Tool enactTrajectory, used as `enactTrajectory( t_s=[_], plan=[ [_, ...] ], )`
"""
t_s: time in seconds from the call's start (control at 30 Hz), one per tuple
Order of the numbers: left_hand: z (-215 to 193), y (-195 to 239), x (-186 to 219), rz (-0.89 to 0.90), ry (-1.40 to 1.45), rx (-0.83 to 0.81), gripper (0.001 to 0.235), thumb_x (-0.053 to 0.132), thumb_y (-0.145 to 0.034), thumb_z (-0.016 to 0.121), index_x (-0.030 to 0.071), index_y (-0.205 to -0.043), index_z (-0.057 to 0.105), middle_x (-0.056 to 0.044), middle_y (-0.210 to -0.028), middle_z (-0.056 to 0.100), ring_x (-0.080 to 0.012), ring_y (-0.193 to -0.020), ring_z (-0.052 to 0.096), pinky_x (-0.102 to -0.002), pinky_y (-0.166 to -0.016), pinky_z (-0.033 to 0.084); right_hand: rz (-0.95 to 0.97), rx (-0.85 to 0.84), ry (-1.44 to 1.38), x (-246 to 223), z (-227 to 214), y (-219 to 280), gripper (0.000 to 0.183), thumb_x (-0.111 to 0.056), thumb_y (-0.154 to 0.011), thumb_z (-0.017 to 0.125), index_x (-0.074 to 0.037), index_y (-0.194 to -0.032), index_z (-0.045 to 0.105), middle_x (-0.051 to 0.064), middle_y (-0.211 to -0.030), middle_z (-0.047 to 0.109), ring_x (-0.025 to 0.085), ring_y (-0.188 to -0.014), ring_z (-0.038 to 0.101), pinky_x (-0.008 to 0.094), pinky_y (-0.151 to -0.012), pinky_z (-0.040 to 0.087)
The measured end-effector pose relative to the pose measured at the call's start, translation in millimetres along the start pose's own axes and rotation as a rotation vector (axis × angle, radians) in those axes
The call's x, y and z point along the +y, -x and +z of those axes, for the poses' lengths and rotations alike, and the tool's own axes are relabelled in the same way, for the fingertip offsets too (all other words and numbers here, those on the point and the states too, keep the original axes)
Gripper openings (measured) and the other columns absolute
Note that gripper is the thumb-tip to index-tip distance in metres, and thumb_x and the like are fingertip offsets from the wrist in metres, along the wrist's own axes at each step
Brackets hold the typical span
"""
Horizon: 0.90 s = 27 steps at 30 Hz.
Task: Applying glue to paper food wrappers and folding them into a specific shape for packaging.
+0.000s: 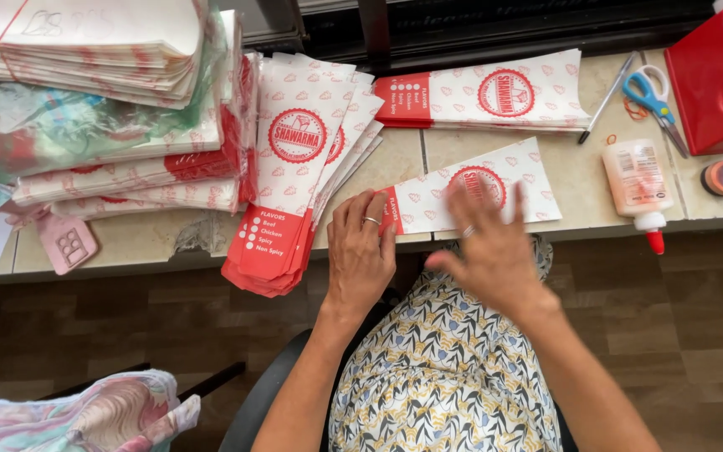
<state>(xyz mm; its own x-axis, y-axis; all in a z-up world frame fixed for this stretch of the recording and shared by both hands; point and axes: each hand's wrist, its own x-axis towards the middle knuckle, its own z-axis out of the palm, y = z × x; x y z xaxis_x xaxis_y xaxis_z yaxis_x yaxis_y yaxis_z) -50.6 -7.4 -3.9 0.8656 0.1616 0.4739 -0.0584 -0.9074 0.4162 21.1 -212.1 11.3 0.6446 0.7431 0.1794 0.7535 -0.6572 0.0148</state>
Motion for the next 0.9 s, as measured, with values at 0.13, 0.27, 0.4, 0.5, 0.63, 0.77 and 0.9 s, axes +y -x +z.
enactTrajectory(
  t_s=[0.13, 0.27, 0.4, 0.5, 0.63, 0.77, 0.9],
  plan=[
    [1.8, 3.8, 1.4, 0.012, -0.027, 0.015, 0.040, 0.008, -0.096, 0.069, 0.007, -0.133, 0.053, -0.017, -0.137, 0.055, -0.0352, -0.121, 0.055, -0.047, -0.092, 0.052, 0.049, -0.134, 0.033, 10.8, -4.1, 30.2, 0.094, -0.077, -0.100, 0.020, -0.014, -0.163, -0.010, 0.003, -0.169, -0.024, 0.016, -0.155, -0.023, 0.050, -0.127, -0.021],
    [2.1, 2.5, 6.8, 0.058, -0.023, 0.121, 0.017, 0.000, -0.098, 0.067, 0.005, -0.113, 0.060, -0.020, -0.137, 0.055, -0.0401, -0.122, 0.057, -0.050, -0.097, 0.051, 0.170, 0.099, -0.104, 59.6, -2.0, 68.6, 0.088, -0.058, -0.105, 0.035, 0.006, -0.165, 0.026, 0.021, -0.173, 0.023, 0.037, -0.160, 0.005, 0.065, -0.124, -0.004],
    [1.4, -0.3, 11.7, 0.133, 0.020, 0.230, 0.006, -0.003, -0.094, 0.075, -0.004, -0.097, 0.069, -0.018, -0.117, 0.062, -0.0402, -0.118, 0.051, -0.050, -0.095, 0.057, 0.207, 0.121, -0.089, 64.7, -0.9, 74.4, 0.094, -0.060, -0.105, 0.034, 0.014, -0.162, 0.033, 0.030, -0.171, 0.027, 0.036, -0.161, 0.005, 0.059, -0.127, -0.004],
    [-1.1, 6.2, 7.1, 0.186, -0.063, 0.159, 0.024, 0.017, -0.095, 0.079, -0.001, -0.106, 0.070, -0.012, -0.121, 0.061, -0.0349, -0.126, 0.045, -0.053, -0.110, 0.043, 0.202, 0.185, -0.057, 71.4, 1.6, 76.6, 0.079, -0.050, -0.105, 0.046, 0.009, -0.158, 0.049, 0.026, -0.166, 0.046, 0.040, -0.161, 0.026, 0.055, -0.133, 0.006],
    [-12.3, 12.7, 0.4, 0.222, -0.071, 0.055, 0.050, 0.034, -0.084, 0.088, 0.002, -0.114, 0.067, -0.014, -0.125, 0.060, -0.0388, -0.124, 0.052, -0.061, -0.117, 0.034, 0.201, 0.187, -0.064, 85.3, -7.7, 59.5, 0.059, -0.039, -0.105, 0.054, 0.007, -0.141, 0.061, 0.024, -0.146, 0.060, 0.039, -0.135, 0.050, 0.051, -0.120, 0.037],
    [-37.6, 13.7, 0.3, 0.159, 0.080, 0.078, 0.020, -0.001, -0.088, 0.079, 0.004, -0.106, 0.072, -0.010, -0.097, 0.072, -0.0269, -0.084, 0.067, -0.038, -0.066, 0.054, 0.305, 0.314, -0.269, 109.6, -12.9, 35.0, 0.053, -0.034, -0.123, 0.042, 0.003, -0.111, 0.078, 0.021, -0.123, 0.072, 0.040, -0.111, 0.064, 0.051, -0.092, 0.047],
    [-82.5, -0.9, -4.3, -0.404, 0.555, 0.103, 0.027, 0.015, -0.095, 0.075, 0.014, -0.120, 0.064, 0.002, -0.077, 0.069, -0.0085, -0.066, 0.060, -0.026, -0.067, 0.053, 0.262, 0.480, -0.375, 127.0, -7.4, -2.6, 0.033, -0.016, -0.126, 0.055, 0.010, -0.125, 0.076, 0.028, -0.123, 0.070, 0.039, -0.108, 0.067, 0.046, -0.086, 0.054]
  ],
)
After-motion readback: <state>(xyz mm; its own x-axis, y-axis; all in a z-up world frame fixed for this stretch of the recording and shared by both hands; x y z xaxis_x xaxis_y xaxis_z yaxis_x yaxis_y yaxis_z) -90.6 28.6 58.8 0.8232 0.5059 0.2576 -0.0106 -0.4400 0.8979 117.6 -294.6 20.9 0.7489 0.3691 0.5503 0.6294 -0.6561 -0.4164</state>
